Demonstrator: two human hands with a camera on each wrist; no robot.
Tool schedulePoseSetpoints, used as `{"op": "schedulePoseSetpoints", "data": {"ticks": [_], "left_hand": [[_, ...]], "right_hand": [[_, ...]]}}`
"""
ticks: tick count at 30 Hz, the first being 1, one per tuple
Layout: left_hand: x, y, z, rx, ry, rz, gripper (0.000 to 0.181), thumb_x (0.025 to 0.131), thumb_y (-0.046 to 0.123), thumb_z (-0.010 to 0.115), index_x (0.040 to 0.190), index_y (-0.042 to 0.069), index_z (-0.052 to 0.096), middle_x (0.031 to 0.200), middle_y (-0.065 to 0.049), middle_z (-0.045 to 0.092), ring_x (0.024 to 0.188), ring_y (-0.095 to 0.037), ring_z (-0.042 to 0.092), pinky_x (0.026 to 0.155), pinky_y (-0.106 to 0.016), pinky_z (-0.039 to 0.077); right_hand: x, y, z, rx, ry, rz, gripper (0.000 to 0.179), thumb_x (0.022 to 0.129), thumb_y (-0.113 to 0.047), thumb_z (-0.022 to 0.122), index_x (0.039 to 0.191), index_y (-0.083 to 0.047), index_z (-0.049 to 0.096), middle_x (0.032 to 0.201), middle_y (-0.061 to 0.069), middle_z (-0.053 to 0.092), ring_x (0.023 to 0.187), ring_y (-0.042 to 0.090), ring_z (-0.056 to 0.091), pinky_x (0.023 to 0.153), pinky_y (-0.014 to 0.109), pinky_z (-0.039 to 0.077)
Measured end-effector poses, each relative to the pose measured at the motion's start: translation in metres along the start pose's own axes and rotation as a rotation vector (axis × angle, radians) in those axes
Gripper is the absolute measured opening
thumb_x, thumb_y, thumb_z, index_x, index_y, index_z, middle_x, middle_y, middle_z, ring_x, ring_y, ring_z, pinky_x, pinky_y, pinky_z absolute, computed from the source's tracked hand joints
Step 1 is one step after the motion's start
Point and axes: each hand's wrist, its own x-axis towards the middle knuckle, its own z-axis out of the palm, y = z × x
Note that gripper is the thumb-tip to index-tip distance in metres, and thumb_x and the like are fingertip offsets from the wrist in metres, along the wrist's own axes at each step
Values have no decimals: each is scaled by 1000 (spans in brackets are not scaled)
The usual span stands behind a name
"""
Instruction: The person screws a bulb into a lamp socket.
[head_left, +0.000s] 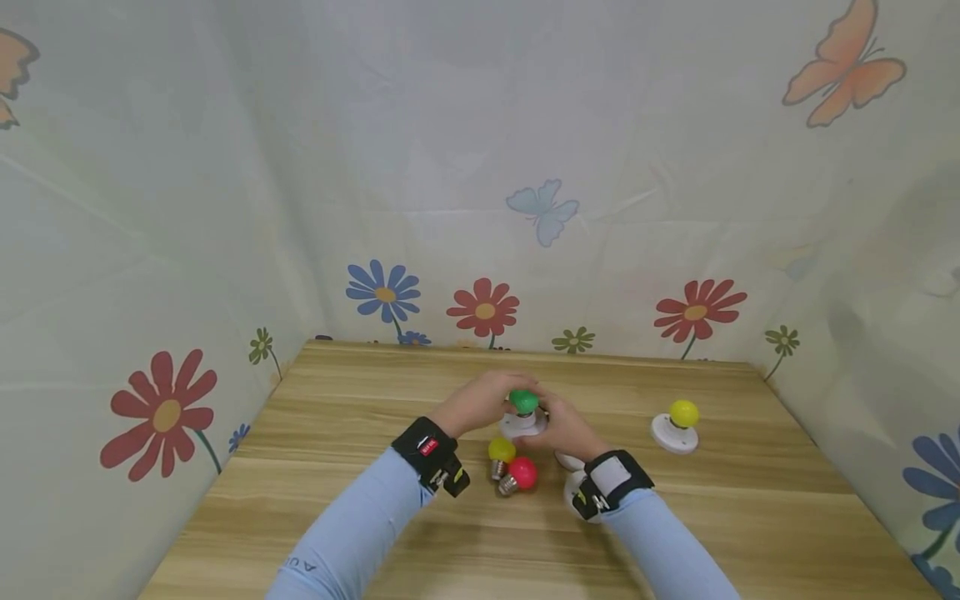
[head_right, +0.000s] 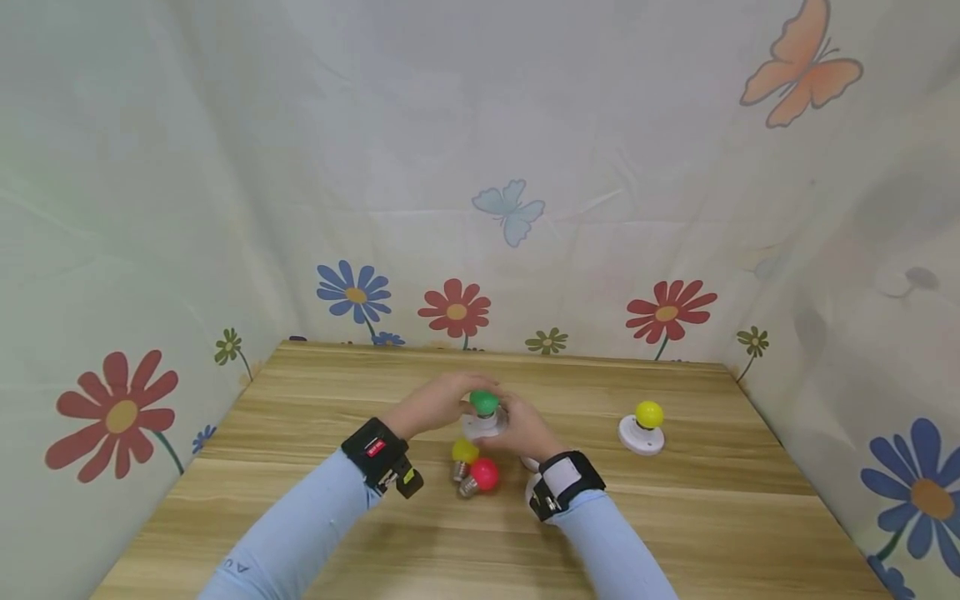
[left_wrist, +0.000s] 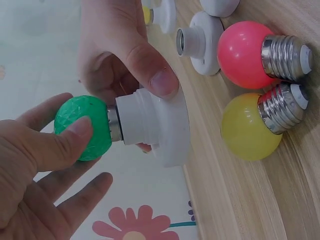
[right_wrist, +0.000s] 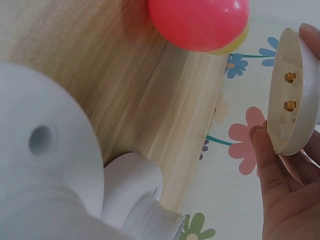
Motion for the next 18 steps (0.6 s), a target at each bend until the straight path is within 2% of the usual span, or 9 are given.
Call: {"op": "schedulePoseSetpoints", "data": {"ticks": [5,10,13,16,18], "left_hand": [[1,6,0,43,-11,-24,42,89,7,68,128,21,62,130,2,60,121,-15,56,101,-26,47],[3,9,2,45,3,-101,42,86,26,73,126,19,62,123,-1,59,107,-14,57,92,-24,51],[3,9,5,39,12,-137,45,84,32,74,125,19,62,118,-1,59,100,-13,56,87,-23,52],[4,8,6,35,20,-140,46,83,33,75,125,21,61,118,-1,58,100,-13,56,87,-24,52],[4,6,7,30,27,-113,49,82,30,77,128,22,61,123,-2,58,106,-15,57,91,-27,52]], "right_hand": [[1,1,0,2,-8,-25,71,69,-30,86,127,-2,55,115,11,64,96,21,61,87,41,53],[-1,2,-2,1,-10,-76,66,70,-28,86,124,-4,57,116,9,64,100,22,61,90,43,52],[-2,3,-2,-7,-9,-84,64,70,-29,86,123,-6,58,115,8,65,101,22,61,90,43,52],[-3,4,-2,-4,-12,-76,65,71,-31,85,124,-7,58,116,7,64,101,21,60,91,42,52],[-3,5,-2,1,-8,-75,65,71,-31,85,124,-5,57,117,8,64,101,21,60,90,42,52]]}}
